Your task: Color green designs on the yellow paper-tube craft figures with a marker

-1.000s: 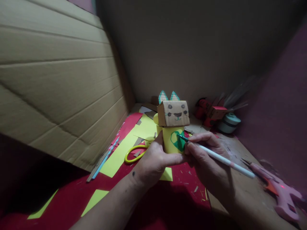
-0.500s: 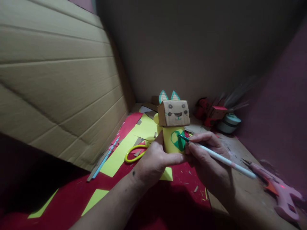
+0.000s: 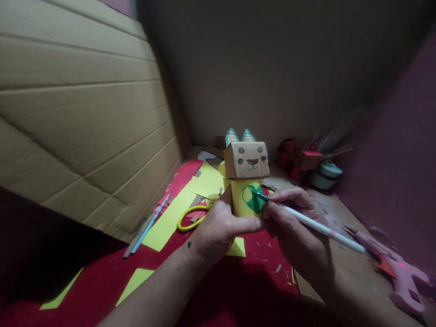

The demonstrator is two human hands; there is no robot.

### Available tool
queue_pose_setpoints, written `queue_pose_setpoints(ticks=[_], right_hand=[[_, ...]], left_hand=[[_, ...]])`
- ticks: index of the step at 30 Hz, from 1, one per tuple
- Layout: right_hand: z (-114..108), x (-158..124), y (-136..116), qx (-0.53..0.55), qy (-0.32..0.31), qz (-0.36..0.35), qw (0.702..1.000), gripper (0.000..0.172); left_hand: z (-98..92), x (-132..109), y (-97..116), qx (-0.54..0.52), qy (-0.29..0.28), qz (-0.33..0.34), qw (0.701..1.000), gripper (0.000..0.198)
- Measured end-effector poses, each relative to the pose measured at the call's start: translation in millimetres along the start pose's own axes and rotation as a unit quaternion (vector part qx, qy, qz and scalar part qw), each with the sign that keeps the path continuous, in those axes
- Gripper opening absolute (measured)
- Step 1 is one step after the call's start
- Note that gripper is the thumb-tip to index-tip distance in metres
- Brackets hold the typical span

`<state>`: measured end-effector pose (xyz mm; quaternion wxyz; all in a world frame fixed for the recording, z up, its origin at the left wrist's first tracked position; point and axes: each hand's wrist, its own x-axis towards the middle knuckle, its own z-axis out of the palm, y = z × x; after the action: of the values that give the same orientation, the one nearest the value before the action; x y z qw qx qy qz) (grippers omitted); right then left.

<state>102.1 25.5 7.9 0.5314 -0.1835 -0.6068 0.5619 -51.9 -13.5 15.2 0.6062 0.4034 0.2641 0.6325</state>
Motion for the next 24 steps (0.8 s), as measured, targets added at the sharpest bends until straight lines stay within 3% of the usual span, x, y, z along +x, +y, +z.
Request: queue_pose_setpoints(ticks=[17,24], right_hand=[[1.7,-0.8,-1.3,0.029,-0.016,-0.001,0.999,0.008],[2.7,1.2,-1.9,0.041,-0.015,-0.011,0.999,0.011]], left_hand=[[-4.4,0.5,-1.6,0.02,-0.016,0.005,1.0,0.047],[-4.9,0.5,-2.2,0.015,-0.015,0.001,1.0,0.055]])
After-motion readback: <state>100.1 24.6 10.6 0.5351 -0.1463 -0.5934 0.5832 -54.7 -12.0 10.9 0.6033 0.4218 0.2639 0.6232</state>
